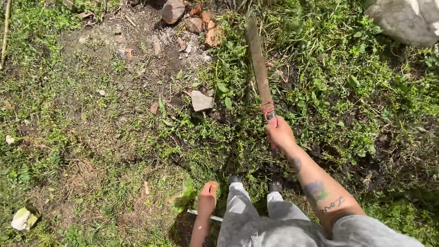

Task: The person uses a long-bladed tool to cut and loosen weeds in a grassy area. They repeatedly strike and scrape the ground, then pull up clumps of weeds by hand and place them aside.

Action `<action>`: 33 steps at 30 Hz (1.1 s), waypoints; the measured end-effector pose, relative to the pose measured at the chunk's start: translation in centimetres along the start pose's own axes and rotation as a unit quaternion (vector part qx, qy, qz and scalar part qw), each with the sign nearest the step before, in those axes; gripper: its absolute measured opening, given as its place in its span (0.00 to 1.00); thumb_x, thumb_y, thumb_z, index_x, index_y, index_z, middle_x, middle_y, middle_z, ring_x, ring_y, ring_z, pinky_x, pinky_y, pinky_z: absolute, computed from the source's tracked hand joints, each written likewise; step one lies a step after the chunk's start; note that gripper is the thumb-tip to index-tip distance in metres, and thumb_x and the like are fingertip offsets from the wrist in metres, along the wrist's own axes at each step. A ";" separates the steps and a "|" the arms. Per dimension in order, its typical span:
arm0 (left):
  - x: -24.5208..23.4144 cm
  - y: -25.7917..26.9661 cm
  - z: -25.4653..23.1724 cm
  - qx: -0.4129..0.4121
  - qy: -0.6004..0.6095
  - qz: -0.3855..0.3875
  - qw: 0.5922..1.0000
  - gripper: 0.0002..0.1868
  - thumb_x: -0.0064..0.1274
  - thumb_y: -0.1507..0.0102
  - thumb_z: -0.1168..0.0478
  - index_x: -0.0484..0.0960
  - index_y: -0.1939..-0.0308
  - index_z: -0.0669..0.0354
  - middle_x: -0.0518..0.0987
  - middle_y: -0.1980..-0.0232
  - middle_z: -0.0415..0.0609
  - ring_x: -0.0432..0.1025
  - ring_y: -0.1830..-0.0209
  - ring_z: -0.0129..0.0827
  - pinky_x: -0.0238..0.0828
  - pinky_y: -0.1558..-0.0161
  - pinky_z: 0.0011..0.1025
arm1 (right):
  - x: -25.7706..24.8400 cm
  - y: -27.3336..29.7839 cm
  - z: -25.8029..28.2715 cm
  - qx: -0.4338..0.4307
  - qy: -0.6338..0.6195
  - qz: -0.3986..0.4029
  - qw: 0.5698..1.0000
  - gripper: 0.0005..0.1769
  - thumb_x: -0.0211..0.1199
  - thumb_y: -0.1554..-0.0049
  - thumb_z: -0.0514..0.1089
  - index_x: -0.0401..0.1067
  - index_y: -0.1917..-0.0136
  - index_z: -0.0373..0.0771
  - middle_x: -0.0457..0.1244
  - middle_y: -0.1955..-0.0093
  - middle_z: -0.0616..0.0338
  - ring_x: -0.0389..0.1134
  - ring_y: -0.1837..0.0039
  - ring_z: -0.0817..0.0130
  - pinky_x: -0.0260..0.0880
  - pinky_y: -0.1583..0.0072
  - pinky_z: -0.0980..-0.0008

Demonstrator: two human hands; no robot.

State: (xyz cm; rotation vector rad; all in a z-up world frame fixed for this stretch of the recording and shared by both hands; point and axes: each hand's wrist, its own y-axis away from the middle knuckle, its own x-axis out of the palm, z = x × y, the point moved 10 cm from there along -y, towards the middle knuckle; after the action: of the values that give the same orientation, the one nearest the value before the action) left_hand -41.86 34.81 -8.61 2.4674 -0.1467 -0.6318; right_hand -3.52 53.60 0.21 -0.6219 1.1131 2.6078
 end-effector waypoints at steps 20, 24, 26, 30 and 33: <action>4.4 -11.2 -22.2 0.091 -0.001 0.104 0.990 0.16 0.45 0.32 0.54 0.83 0.47 0.56 0.82 0.48 0.55 0.77 0.46 0.47 0.71 0.44 0.39 | 0.4 -11.4 -4.4 0.004 0.275 -0.088 0.957 0.16 0.50 0.31 0.47 0.54 0.40 0.33 0.66 0.52 0.32 0.69 0.51 0.36 0.68 0.47 0.42; 10.5 -12.7 -21.8 0.058 0.058 0.146 0.986 0.28 0.51 0.36 0.46 0.75 0.43 0.66 0.81 0.47 0.58 0.78 0.48 0.45 0.74 0.47 0.39 | 5.2 0.3 -7.5 -0.038 0.206 -0.061 0.976 0.20 0.54 0.37 0.49 0.52 0.43 0.31 0.68 0.54 0.32 0.70 0.52 0.32 0.69 0.49 0.38; 13.2 -12.5 -22.2 -0.001 -0.012 0.196 0.981 0.32 0.54 0.37 0.41 0.76 0.45 0.69 0.82 0.49 0.61 0.78 0.50 0.47 0.74 0.49 0.39 | 5.3 5.1 -7.7 -0.026 0.234 -0.046 0.971 0.22 0.55 0.36 0.50 0.53 0.42 0.31 0.67 0.53 0.32 0.70 0.51 0.32 0.69 0.49 0.39; 18.7 -9.4 -19.4 -0.082 -0.040 0.246 0.965 0.40 0.62 0.41 0.36 0.75 0.45 0.71 0.83 0.53 0.62 0.80 0.53 0.47 0.76 0.51 0.37 | 5.3 12.2 -7.8 -0.069 0.185 -0.007 0.980 0.38 0.58 0.46 0.44 0.48 0.28 0.33 0.65 0.47 0.30 0.69 0.50 0.31 0.70 0.48 0.42; 22.8 -6.4 -14.6 -0.143 0.052 0.198 0.968 0.35 0.67 0.41 0.43 0.73 0.51 0.72 0.78 0.56 0.57 0.80 0.57 0.44 0.78 0.57 0.37 | 3.2 13.8 -8.1 -0.147 0.143 -0.038 0.978 0.28 0.56 0.41 0.46 0.57 0.30 0.37 0.66 0.41 0.33 0.69 0.42 0.34 0.71 0.44 0.47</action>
State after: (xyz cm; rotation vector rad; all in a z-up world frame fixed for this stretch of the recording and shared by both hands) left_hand -15.09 42.08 -10.99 2.1023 -0.4607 -0.3240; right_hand -9.19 38.47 2.36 -1.1104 0.7564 2.6966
